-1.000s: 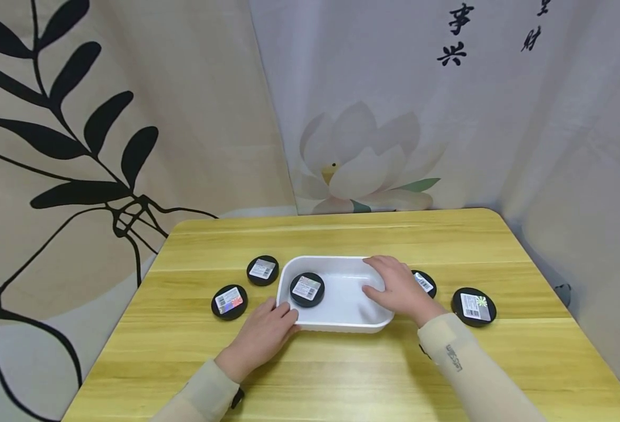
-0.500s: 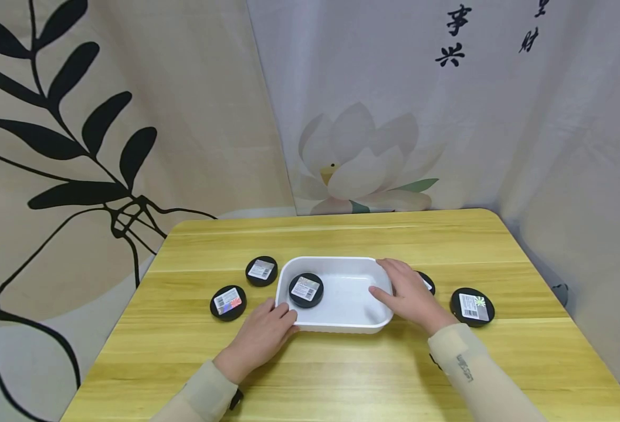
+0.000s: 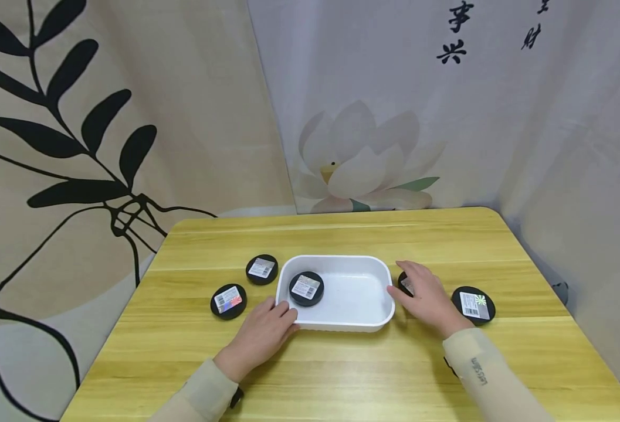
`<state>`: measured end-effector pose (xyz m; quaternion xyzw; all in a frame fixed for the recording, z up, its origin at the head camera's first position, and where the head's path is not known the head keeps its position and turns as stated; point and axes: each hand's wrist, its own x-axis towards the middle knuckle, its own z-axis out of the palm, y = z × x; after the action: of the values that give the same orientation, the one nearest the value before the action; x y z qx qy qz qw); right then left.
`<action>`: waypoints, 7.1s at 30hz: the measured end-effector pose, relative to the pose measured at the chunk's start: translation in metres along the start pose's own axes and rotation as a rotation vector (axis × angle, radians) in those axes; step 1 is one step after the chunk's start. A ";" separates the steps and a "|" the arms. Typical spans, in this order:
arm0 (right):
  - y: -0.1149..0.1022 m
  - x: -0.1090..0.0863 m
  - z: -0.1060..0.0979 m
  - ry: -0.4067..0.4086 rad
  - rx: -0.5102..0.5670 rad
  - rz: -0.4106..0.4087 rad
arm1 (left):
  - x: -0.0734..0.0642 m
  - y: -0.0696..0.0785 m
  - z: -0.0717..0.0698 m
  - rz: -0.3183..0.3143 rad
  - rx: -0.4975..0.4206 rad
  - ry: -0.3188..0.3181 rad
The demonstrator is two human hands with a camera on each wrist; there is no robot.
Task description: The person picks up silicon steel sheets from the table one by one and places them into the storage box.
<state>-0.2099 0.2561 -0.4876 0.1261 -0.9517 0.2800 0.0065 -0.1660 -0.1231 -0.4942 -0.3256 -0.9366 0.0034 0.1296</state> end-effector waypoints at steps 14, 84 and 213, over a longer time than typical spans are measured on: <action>0.011 -0.003 -0.005 0.008 -0.023 0.047 | 0.001 0.000 0.000 0.002 0.008 -0.004; 0.022 0.006 -0.001 -0.024 -0.016 0.236 | 0.001 0.000 0.003 0.015 0.032 0.000; -0.108 0.074 -0.004 -0.082 0.126 -0.070 | 0.001 0.001 0.001 -0.003 0.017 0.002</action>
<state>-0.2560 0.1533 -0.4208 0.1710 -0.9266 0.3336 -0.0307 -0.1668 -0.1217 -0.4954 -0.3229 -0.9370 0.0108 0.1331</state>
